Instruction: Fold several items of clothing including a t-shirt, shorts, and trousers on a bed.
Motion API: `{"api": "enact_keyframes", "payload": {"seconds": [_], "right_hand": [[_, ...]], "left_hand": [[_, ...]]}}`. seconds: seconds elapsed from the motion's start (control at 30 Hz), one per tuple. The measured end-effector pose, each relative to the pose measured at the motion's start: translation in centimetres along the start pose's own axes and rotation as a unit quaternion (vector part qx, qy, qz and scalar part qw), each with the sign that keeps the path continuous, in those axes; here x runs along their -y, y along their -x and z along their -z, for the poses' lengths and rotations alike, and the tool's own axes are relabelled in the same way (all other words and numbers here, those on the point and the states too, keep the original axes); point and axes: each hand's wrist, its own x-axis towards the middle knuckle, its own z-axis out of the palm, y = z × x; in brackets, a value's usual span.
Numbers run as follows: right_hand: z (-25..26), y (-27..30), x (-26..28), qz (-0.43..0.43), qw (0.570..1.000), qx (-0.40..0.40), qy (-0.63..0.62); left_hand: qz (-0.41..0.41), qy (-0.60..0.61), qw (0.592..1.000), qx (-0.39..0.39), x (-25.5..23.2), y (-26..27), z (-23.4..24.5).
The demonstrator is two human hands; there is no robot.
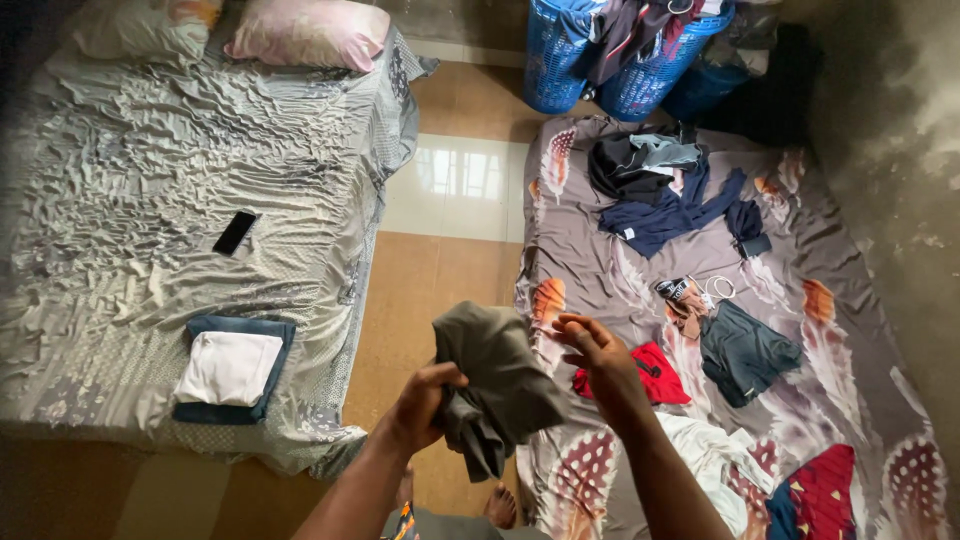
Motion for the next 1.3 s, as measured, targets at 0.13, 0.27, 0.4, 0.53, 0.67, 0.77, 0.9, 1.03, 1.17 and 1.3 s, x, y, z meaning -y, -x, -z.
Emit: {"api": "enact_keyframes", "payload": {"seconds": [0.13, 0.27, 0.4, 0.53, 0.67, 0.77, 0.9, 1.03, 1.17, 1.3], "right_hand": [[1.9, -0.9, -4.8, -0.146, 0.976, 0.001, -0.158], [3.3, -0.6, -9.3, -0.23, 0.899, 0.086, -0.363], [4.8, 0.1, -12.5, -0.234, 0.865, 0.115, -0.429], [7.0, 0.1, -10.5, -0.247, 0.862, 0.078, -0.435], [7.4, 0.3, -8.0, -0.263, 0.902, 0.054, -0.338], [5.7, 0.8, -6.1, -0.292, 0.918, 0.021, -0.266], [6.4, 0.5, -7.0, -0.14, 0.966, 0.077, -0.202], [8.0, 0.4, -6.0, -0.136, 0.97, 0.052, -0.195], [7.6, 0.5, -4.0, -0.065, 0.979, 0.063, -0.181], [8.9, -1.4, -11.3, -0.021, 0.975, 0.068, -0.212]], "left_hand": [[0.001, -0.004, 0.998, 0.062, -0.6, 1.0, -2.3], [0.033, -0.004, 0.995, 0.092, 1.0, -1.5, -0.2], [0.001, -0.014, 0.993, 0.115, 4.3, -6.1, 7.2], [-0.03, -0.139, 0.99, -0.007, 3.4, -6.3, 5.0], [-0.023, -0.163, 0.98, -0.115, 3.8, -5.6, 1.9], [-0.001, -0.127, 0.988, -0.09, 4.5, -5.3, 0.0], [0.037, -0.001, 0.998, 0.05, 5.8, -5.6, 2.1], [-0.018, 0.008, 0.998, 0.066, 4.3, -3.9, -0.2], [-0.047, 0.028, 0.992, 0.118, 2.8, -2.5, -2.7], [-0.063, 0.018, 0.994, 0.091, 2.8, -2.7, -4.1]]}}
